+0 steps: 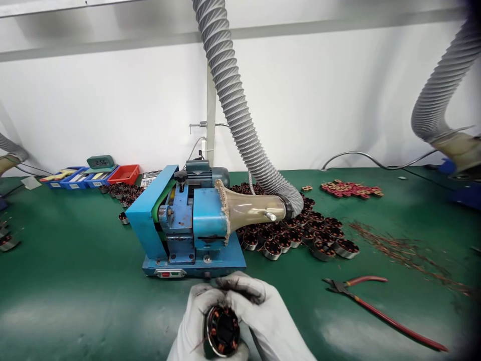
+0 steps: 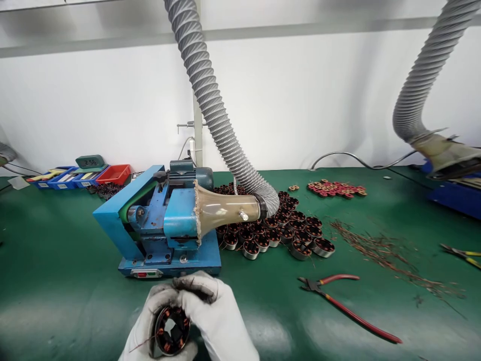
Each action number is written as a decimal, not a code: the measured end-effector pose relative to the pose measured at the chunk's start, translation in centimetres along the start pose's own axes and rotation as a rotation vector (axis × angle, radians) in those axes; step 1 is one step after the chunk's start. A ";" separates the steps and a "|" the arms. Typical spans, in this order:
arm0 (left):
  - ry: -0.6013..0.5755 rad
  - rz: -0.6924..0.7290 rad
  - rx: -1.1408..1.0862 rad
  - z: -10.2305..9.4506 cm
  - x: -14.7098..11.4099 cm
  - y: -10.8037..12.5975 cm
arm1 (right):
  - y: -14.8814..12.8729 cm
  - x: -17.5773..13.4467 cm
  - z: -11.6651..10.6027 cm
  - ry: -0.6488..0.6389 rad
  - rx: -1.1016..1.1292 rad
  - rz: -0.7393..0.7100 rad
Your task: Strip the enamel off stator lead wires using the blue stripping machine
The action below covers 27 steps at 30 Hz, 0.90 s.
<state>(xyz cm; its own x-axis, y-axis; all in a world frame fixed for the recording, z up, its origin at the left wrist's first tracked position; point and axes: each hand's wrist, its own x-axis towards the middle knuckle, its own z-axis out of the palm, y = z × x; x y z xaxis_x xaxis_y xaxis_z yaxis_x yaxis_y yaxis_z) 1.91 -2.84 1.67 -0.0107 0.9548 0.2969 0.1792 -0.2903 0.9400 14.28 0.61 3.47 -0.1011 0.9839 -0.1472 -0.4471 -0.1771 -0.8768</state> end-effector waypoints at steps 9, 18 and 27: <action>0.101 0.210 0.218 0.6 0.7 -1.0 | -0.9 1.6 -0.5 0.373 -0.044 -0.367; 0.202 -0.198 -0.056 2.0 3.6 -5.1 | 4.3 3.5 0.3 0.140 -0.763 -0.525; 0.207 -0.182 -0.069 2.8 6.4 -5.7 | 3.7 5.9 0.7 0.160 -0.690 -0.381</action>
<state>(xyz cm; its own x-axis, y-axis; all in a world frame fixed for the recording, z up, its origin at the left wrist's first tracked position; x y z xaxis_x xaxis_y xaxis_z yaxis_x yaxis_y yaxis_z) 3.60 5.14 -2.30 -0.2391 0.9604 0.1434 0.0890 -0.1254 0.9881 11.44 5.79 -0.30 0.0997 0.9745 0.2009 0.2301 0.1738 -0.9575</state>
